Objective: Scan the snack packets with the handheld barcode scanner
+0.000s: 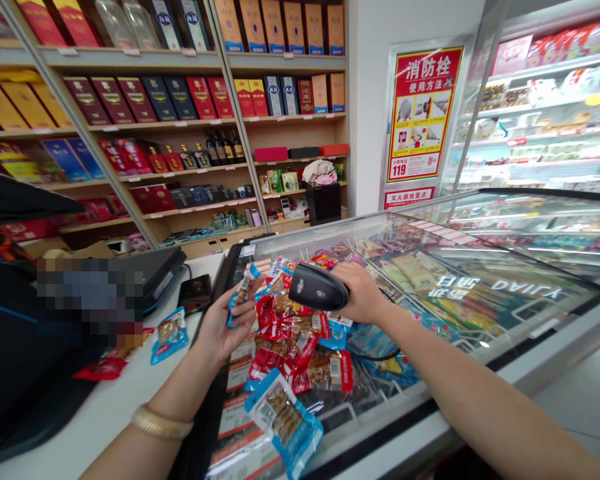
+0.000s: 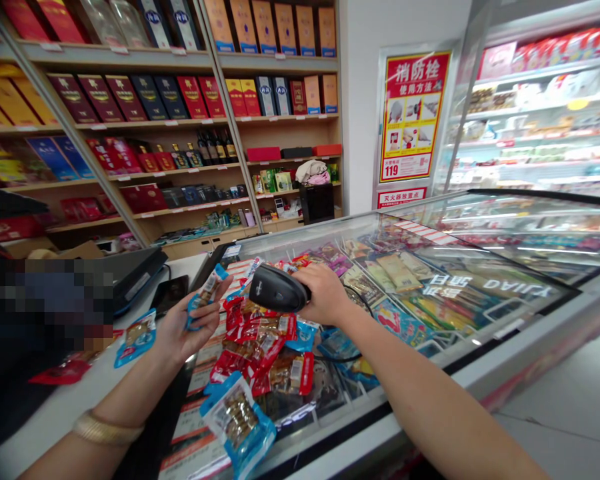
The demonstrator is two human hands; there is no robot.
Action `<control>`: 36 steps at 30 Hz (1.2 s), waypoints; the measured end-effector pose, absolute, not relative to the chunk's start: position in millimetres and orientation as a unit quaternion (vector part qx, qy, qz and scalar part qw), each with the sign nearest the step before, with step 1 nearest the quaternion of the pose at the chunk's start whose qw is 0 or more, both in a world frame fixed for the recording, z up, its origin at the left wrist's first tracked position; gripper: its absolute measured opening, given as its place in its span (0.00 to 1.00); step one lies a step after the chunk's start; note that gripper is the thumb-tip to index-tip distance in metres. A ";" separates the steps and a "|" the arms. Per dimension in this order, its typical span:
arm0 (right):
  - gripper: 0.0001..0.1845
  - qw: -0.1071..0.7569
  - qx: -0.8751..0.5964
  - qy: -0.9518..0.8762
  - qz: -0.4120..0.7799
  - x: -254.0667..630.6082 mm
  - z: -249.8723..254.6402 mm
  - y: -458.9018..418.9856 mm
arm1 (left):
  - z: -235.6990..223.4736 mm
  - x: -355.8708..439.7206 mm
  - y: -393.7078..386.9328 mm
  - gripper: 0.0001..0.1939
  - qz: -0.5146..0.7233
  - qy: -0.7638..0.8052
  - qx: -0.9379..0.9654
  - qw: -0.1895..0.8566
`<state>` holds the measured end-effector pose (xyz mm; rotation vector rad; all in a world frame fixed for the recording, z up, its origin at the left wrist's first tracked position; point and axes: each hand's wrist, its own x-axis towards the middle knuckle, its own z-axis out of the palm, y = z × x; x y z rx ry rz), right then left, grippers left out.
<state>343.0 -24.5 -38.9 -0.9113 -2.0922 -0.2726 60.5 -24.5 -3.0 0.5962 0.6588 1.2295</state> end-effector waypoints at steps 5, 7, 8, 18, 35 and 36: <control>0.17 0.424 -0.408 -0.799 -0.125 359.1 -40.1 -13.7 | -15.3 71.1 -17.5 0.32 0.528 0.369 0.462 0.610; 0.17 0.426 -0.425 -0.787 -0.135 363.6 -41.5 -9.9 | -22.8 77.1 -11.6 0.38 0.507 0.395 0.554 0.529; 0.18 0.428 -0.430 -0.782 -0.139 365.1 -42.3 -8.4 | -26.6 79.5 -8.2 0.39 0.492 0.413 0.608 0.466; 0.20 0.394 -0.454 -0.787 -0.140 371.0 -44.4 -6.8 | -49.5 68.0 8.1 0.30 0.299 0.505 0.809 0.034; 0.17 0.413 -0.454 -0.775 -0.152 373.0 -53.4 -1.1 | -15.2 -42.9 24.1 0.35 0.054 0.842 0.536 0.013; 0.17 0.411 -0.455 -0.775 -0.152 373.0 -53.7 -0.8 | -17.0 -42.6 26.1 0.35 0.054 0.839 0.541 0.009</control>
